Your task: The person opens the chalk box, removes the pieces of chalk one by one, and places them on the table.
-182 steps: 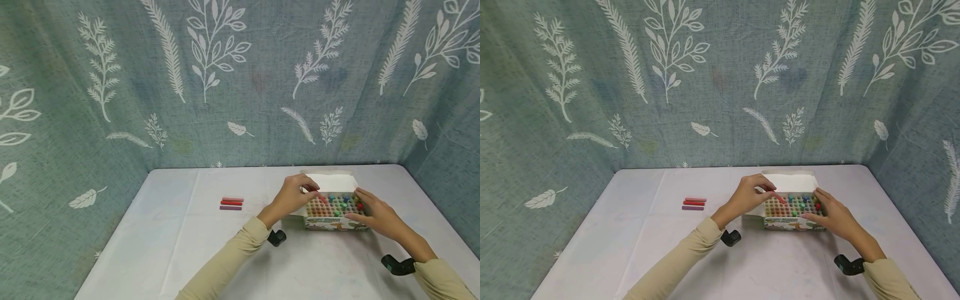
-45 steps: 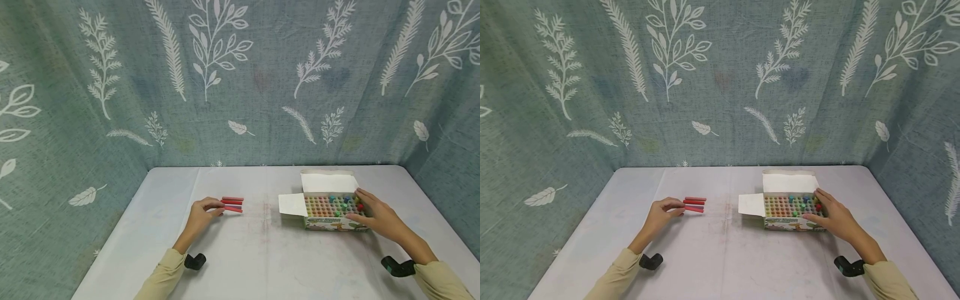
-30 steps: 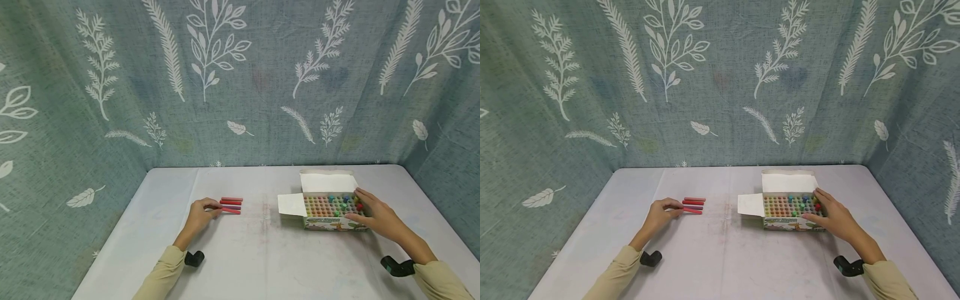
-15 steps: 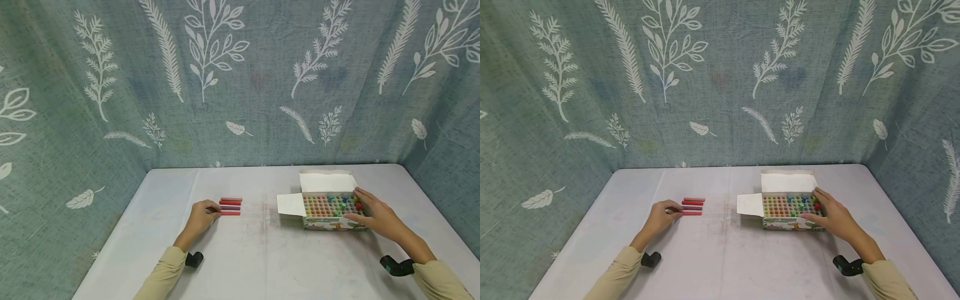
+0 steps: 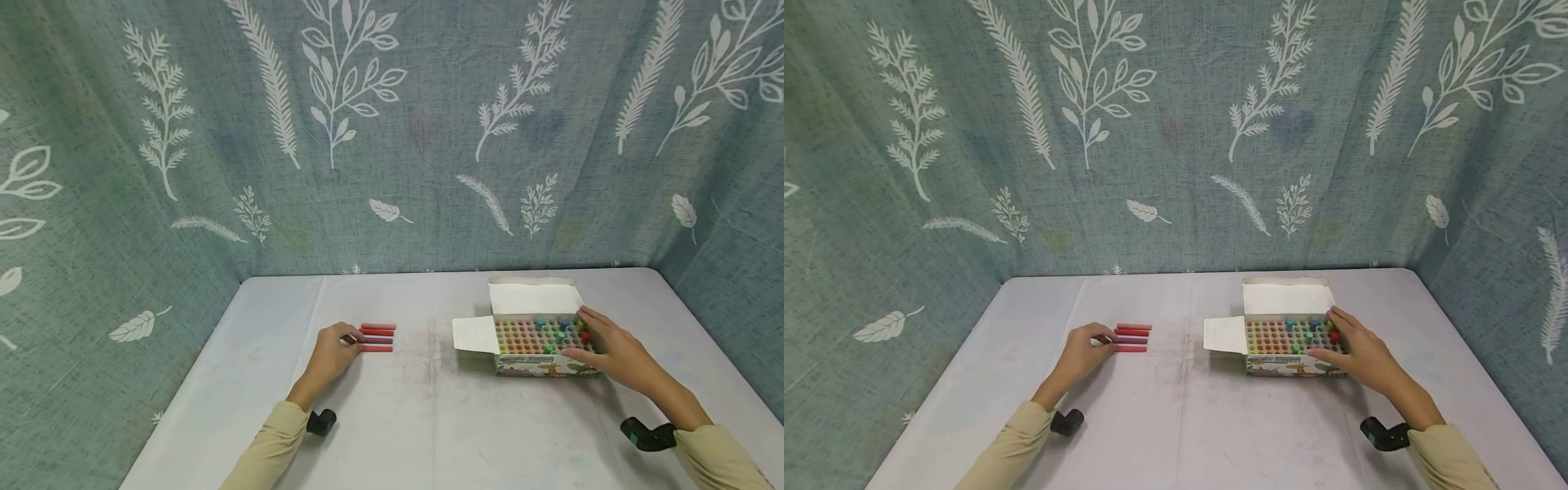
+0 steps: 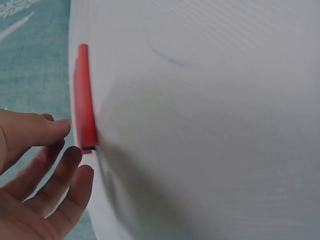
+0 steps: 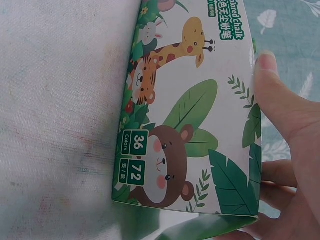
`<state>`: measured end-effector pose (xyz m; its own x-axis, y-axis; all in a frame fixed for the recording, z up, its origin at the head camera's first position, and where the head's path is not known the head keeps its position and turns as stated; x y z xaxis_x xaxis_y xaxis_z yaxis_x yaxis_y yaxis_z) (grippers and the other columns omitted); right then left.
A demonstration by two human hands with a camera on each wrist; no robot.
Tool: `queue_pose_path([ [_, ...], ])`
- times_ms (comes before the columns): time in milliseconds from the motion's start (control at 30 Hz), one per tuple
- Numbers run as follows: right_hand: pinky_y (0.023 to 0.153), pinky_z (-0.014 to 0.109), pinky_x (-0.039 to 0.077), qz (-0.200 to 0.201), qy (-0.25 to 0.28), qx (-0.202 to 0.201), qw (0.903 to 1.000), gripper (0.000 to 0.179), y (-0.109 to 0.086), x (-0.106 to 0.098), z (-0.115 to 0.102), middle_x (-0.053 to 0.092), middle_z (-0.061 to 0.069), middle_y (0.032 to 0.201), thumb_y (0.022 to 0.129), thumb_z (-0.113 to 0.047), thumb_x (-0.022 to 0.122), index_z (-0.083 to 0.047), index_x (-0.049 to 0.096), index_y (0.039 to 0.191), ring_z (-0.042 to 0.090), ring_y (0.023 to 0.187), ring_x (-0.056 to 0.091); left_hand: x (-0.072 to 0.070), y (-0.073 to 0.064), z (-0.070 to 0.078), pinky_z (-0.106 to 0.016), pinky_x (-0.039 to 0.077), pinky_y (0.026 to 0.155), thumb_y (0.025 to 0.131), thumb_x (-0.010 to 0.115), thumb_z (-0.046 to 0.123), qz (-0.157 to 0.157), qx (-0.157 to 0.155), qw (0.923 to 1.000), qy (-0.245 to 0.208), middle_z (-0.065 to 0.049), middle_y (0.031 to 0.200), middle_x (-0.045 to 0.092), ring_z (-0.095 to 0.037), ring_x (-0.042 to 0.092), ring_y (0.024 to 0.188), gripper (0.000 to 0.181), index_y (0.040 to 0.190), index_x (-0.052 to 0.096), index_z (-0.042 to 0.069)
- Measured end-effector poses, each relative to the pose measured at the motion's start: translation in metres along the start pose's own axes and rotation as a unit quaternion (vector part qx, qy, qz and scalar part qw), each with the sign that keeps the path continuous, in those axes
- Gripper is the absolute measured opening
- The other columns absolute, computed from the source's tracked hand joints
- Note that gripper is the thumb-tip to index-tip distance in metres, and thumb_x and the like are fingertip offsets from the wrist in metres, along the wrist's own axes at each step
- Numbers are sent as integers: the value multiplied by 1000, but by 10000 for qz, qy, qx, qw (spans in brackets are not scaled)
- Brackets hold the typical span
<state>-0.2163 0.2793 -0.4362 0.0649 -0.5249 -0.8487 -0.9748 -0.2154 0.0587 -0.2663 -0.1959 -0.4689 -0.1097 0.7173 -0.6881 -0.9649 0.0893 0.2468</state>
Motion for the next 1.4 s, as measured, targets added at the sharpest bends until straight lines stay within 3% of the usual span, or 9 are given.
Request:
queue_pose_path([
  [233,89,71,30,-31,22,-13,10000,93,0,-1,0,23,32,147,84,-46,68,7,24,146,55,126,29,-1,2,21,-34,50,68,76,73,-5,-72,245,9993,-274,-3,86,67,-20,62,79,15,82,72,8],
  [467,89,71,31,-36,-27,-115,9999,91,0,-1,0,23,32,146,84,-45,68,9,26,145,55,125,30,11,4,45,-29,52,69,80,73,0,-393,225,9973,-577,1,89,65,-15,63,81,11,87,72,8],
  [700,89,70,31,-67,-70,-137,9999,91,1,0,1,24,33,146,84,-46,68,9,27,144,55,125,30,20,8,77,-23,54,62,79,73,-1,-487,640,9924,-930,-1,84,66,-15,65,72,15,87,72,11],
  [967,89,70,31,-131,-85,-117,9998,91,0,0,-1,25,33,145,84,-46,68,10,28,144,55,125,30,32,15,108,-25,53,66,81,73,1,-585,1111,9881,-894,-2,90,68,-11,63,81,15,91,73,12],
  [1167,90,70,31,-99,-96,-151,9998,92,2,-3,-3,24,33,146,84,-47,68,10,27,144,55,126,29,45,21,136,-23,54,64,81,71,-2,-748,1388,9810,-1127,-5,91,68,-14,64,82,14,92,72,6],
  [1400,89,70,31,-77,-163,-166,9997,92,2,-5,-3,25,33,145,84,-47,68,10,27,144,55,125,30,63,24,168,-19,52,64,83,69,-2,-967,1826,9729,-1042,-8,94,67,-19,64,85,14,95,71,4],
])
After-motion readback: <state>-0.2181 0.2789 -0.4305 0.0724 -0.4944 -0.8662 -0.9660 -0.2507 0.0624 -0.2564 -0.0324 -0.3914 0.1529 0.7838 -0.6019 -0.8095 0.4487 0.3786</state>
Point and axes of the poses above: each hand's wrist, its own y-axis towards the middle knuckle, its own x-axis out of the palm, z = x × y, the point moved 5 cm from there along y, towards the middle knuckle
